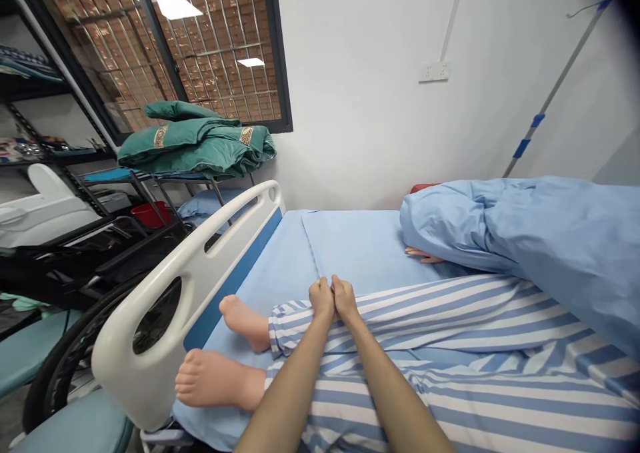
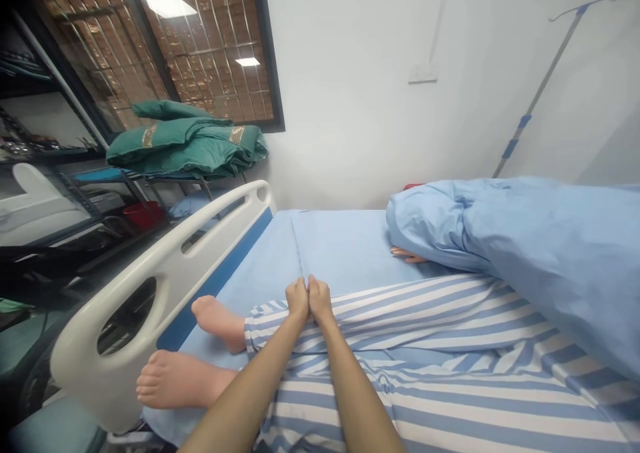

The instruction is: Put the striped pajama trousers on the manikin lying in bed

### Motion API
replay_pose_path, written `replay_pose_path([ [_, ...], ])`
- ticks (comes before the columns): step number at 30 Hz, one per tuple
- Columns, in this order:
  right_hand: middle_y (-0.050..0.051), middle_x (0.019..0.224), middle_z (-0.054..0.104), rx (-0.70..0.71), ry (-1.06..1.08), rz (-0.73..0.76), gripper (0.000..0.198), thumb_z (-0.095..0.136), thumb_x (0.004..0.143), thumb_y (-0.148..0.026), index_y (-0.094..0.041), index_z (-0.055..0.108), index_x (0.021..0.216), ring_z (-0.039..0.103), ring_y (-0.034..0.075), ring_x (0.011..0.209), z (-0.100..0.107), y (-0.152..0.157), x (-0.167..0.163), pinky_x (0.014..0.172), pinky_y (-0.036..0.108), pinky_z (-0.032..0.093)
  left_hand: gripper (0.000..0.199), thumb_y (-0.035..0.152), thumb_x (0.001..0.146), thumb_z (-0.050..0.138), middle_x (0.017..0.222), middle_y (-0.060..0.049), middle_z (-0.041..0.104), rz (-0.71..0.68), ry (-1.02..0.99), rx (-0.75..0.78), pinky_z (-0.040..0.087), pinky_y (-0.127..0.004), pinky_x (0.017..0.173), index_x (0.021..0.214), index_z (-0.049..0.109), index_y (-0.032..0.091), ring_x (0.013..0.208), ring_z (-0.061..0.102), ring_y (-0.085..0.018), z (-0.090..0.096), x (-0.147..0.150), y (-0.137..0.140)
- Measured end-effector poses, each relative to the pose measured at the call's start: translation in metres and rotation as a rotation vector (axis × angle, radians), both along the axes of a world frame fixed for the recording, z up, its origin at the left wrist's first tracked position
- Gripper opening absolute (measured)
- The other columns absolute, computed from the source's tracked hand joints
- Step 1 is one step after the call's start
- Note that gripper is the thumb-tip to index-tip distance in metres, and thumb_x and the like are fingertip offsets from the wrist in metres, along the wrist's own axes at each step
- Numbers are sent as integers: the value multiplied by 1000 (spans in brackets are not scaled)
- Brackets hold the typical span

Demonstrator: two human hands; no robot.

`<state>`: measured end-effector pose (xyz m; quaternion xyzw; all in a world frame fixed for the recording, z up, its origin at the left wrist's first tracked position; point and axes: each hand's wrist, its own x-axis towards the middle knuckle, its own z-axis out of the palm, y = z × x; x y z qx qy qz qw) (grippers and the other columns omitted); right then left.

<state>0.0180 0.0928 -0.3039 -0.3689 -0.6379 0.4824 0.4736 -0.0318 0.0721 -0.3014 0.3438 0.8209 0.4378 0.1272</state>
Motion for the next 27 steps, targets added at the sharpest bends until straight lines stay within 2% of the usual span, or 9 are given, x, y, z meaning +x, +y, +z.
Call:
replay_pose_path([
  [4,-4,41,31,-76,20,10,41,32,74,-47,-18,31,45,30,8,43,3,4,4,42,21,28,39,36,79,26,70,-6,62,5,25,21,31,-23,53,64,57,18,61,50,-13,-7,7,-7],
  [8,-3,41,33,62,-162,31,43,30,76,-45,-17,33,44,31,8,44,15,8,12,44,21,26,41,37,80,23,65,-5,60,-32,54,56,31,-23,54,62,56,18,61,49,-13,-5,9,-11],
  [11,-3,41,33,155,-223,36,45,29,78,-44,-17,34,43,31,8,44,21,9,17,45,21,26,43,38,81,21,63,-4,59,-50,68,68,30,-23,55,62,55,18,60,49,-12,-5,10,-14],
  [16,0,47,45,179,-203,99,45,28,79,-43,-15,42,47,38,9,48,8,5,21,47,21,29,43,39,80,22,67,-4,60,-64,65,79,31,-23,56,63,55,18,62,49,-12,-3,9,-14],
  [19,1,47,47,142,-140,70,45,30,77,-45,-14,44,48,39,10,49,2,6,24,47,21,31,38,34,79,26,67,-5,61,-41,57,36,30,-23,55,60,55,18,61,49,-13,10,11,-4],
  [22,2,49,48,24,-6,61,45,30,77,-47,-13,45,51,40,10,49,3,9,27,47,21,32,36,31,77,28,64,-4,60,-32,76,30,28,-23,52,58,55,17,58,47,-12,22,18,9],
  [24,2,51,49,-40,67,76,45,29,77,-47,-13,47,55,41,10,49,4,10,29,46,21,33,36,31,77,28,62,-4,59,-43,93,41,28,-23,51,58,55,17,56,46,-11,22,24,12],
  [27,0,47,44,-11,42,62,44,31,76,-47,-14,44,50,38,9,47,3,9,30,45,21,31,38,33,79,26,62,-4,59,-55,122,56,29,-22,53,58,54,17,58,47,-11,10,28,4],
])
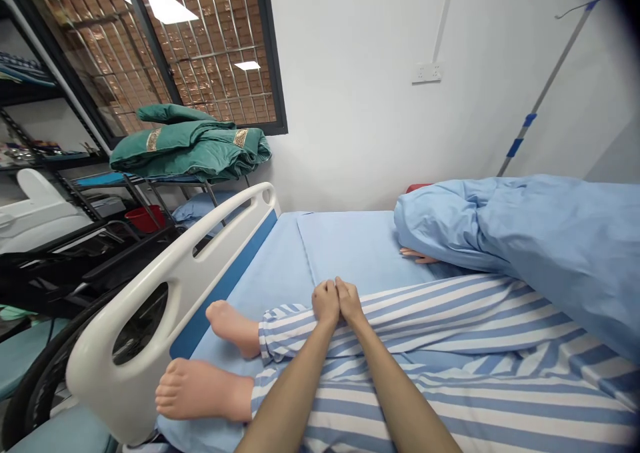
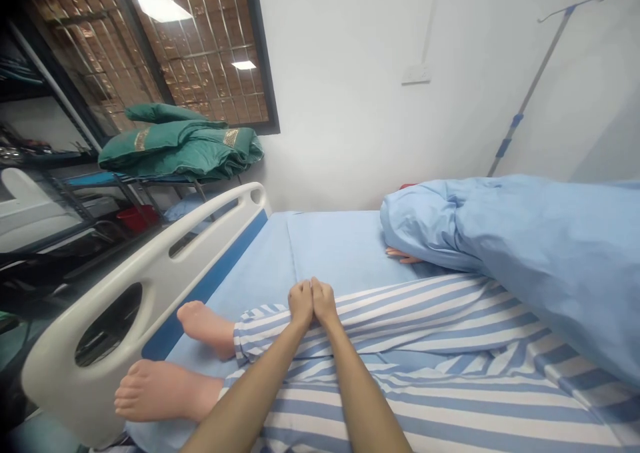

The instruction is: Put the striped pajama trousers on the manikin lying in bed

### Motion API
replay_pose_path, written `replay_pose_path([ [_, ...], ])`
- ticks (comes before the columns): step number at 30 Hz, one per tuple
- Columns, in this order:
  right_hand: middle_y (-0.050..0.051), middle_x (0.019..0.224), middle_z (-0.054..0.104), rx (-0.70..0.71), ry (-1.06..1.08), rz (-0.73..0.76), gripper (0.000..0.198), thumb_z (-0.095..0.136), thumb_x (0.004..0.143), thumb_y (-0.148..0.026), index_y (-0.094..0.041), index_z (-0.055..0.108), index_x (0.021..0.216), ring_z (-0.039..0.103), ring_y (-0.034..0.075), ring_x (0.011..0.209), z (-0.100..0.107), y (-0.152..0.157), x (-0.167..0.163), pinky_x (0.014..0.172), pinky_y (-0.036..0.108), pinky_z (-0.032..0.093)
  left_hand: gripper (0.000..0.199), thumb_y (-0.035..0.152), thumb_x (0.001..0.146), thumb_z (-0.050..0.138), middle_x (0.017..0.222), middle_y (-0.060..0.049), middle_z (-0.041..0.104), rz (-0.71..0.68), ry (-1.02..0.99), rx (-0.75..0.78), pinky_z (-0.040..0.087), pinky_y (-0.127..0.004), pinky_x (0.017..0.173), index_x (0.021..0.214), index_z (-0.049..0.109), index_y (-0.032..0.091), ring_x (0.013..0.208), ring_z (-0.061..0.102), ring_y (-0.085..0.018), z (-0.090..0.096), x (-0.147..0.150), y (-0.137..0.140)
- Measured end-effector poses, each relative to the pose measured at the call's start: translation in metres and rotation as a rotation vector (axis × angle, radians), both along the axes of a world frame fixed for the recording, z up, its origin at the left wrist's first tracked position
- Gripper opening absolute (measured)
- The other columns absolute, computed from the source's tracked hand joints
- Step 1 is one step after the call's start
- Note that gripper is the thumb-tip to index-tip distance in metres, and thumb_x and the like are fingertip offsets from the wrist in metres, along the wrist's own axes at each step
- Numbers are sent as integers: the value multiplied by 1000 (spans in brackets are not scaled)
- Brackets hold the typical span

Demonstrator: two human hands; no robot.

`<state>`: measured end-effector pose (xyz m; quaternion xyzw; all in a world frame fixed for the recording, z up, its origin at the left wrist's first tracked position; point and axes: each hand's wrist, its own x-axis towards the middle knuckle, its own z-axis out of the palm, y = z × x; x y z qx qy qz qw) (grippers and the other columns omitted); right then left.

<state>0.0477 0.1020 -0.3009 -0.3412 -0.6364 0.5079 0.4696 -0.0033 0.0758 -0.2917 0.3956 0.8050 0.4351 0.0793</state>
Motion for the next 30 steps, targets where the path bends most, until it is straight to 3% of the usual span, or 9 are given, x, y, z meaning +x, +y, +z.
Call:
replay_pose_path([
  [4,-1,44,39,82,-103,-72,45,29,77,-45,-15,40,46,34,8,46,0,-1,-4,44,21,28,42,38,80,22,64,-4,60,-28,15,6,29,-22,55,59,53,18,59,48,-11,-11,0,-13],
  [11,-3,41,33,216,-295,-105,48,26,79,-45,-16,37,42,31,8,43,21,17,18,44,21,24,41,37,80,23,61,-3,58,-8,61,-67,26,-22,53,56,51,18,56,45,-11,-6,4,-12],
  [19,-1,43,42,264,-463,-232,51,22,81,-44,-16,45,45,33,9,45,-2,9,33,47,22,23,40,37,79,25,62,-3,58,-30,80,-89,26,-21,52,56,51,17,57,44,-11,-6,4,-12],
  [25,3,52,54,253,-373,-195,51,20,83,-39,-15,53,52,42,11,49,-1,11,34,49,21,27,38,35,77,29,50,0,50,-237,75,72,26,-21,51,50,48,16,51,39,-9,13,18,3],
  [30,3,51,53,195,-290,-221,50,21,82,-40,-15,53,52,43,11,49,-7,15,38,47,20,29,37,35,79,26,55,-1,53,-153,80,23,26,-21,52,58,51,17,52,42,-10,0,35,8],
])
